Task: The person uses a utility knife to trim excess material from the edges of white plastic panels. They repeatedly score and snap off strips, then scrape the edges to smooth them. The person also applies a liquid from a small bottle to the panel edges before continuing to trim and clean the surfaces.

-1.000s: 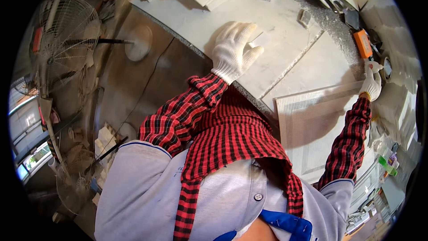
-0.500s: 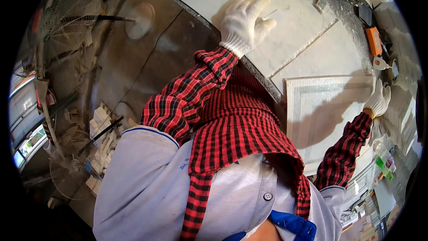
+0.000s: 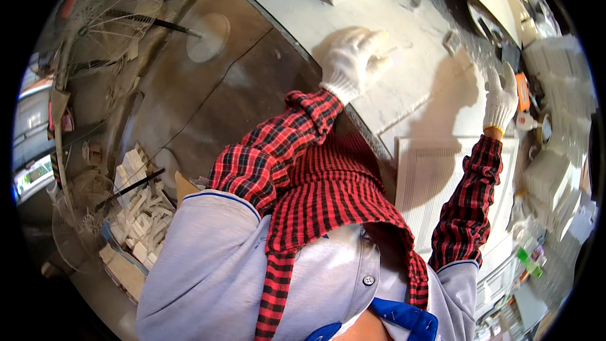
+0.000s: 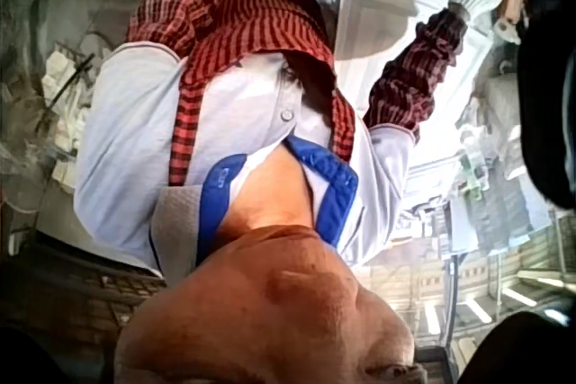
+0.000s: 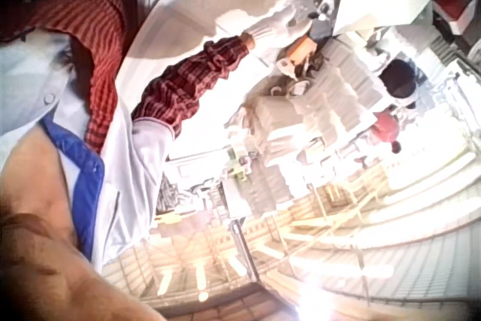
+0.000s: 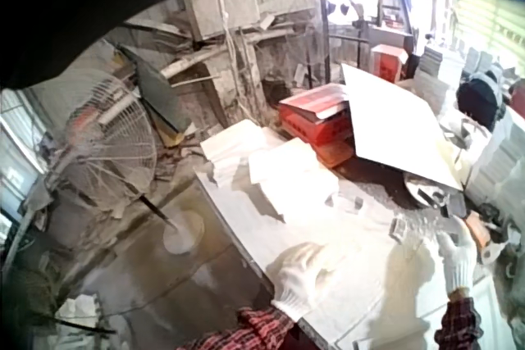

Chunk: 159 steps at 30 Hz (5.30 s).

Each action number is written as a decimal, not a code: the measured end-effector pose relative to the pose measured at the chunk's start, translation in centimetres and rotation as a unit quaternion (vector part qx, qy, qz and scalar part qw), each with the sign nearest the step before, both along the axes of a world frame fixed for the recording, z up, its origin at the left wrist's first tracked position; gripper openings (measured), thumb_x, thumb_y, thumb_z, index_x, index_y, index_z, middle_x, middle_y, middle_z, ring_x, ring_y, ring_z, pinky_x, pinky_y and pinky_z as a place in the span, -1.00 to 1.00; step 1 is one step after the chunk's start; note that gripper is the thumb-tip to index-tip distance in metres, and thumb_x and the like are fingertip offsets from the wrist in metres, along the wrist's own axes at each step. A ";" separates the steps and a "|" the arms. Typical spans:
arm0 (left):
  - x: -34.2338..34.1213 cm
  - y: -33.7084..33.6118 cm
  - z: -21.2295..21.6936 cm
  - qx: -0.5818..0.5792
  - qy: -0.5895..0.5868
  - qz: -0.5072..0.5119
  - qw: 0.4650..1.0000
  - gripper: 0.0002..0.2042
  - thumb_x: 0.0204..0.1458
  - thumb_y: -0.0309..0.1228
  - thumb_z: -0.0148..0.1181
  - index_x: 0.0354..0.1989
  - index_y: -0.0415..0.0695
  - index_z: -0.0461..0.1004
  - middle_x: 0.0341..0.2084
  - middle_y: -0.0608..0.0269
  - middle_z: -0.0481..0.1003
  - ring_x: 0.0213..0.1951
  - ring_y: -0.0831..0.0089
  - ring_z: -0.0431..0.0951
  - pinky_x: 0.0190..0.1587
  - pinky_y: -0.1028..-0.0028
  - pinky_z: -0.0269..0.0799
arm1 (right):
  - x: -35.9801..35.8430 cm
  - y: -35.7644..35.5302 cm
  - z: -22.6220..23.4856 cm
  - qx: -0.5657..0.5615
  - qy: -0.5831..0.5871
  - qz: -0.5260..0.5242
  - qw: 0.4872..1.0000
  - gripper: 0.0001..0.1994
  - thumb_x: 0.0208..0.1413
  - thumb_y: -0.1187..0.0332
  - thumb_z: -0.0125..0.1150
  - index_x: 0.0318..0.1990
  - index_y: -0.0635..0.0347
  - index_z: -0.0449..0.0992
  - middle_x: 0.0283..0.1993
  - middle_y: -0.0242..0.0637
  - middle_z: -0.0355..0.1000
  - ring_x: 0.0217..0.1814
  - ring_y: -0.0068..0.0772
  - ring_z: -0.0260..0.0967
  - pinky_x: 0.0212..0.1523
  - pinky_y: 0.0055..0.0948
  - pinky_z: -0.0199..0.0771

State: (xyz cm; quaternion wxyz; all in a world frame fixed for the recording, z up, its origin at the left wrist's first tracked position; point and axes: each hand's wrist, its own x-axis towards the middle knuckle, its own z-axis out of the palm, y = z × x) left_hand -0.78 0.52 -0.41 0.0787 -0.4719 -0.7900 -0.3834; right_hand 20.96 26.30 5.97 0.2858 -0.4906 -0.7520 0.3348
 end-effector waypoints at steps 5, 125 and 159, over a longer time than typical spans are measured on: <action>-0.1 -0.9 1.8 -0.007 -0.021 -0.018 1.000 -0.58 0.04 -0.12 0.31 0.04 -0.02 0.52 -0.08 0.02 0.56 0.04 0.05 0.53 0.16 0.14 0.41 | -3.5 3.7 -1.1 0.025 -0.051 -0.023 0.998 -0.36 0.17 0.00 0.28 0.25 0.30 0.40 -0.20 -0.22 0.59 -0.28 -0.50 0.45 -0.20 -0.46 0.46; 9.3 -9.3 1.7 0.029 -0.041 -0.152 0.987 -0.56 -0.14 -0.27 0.45 -0.02 -0.05 0.58 0.04 0.23 0.53 0.22 0.12 0.38 0.30 0.16 0.28 | 9.4 -21.9 0.7 -0.380 0.202 -0.041 0.902 -0.72 0.32 0.41 0.12 0.12 0.31 0.51 -0.34 -0.37 0.49 -0.48 -0.74 0.31 -0.52 -0.74 0.29; 9.0 -2.9 5.4 -0.472 0.239 -0.269 0.805 -0.30 0.31 0.22 -0.46 0.52 0.11 -0.07 0.54 0.24 -0.21 0.54 0.16 -0.31 0.50 0.02 -0.57 | 15.2 -22.2 1.1 -0.140 -0.059 -0.104 0.983 -0.73 0.22 0.31 0.23 -0.02 0.26 0.62 -0.40 -0.32 0.55 -0.47 -0.64 0.38 -0.47 -0.60 0.38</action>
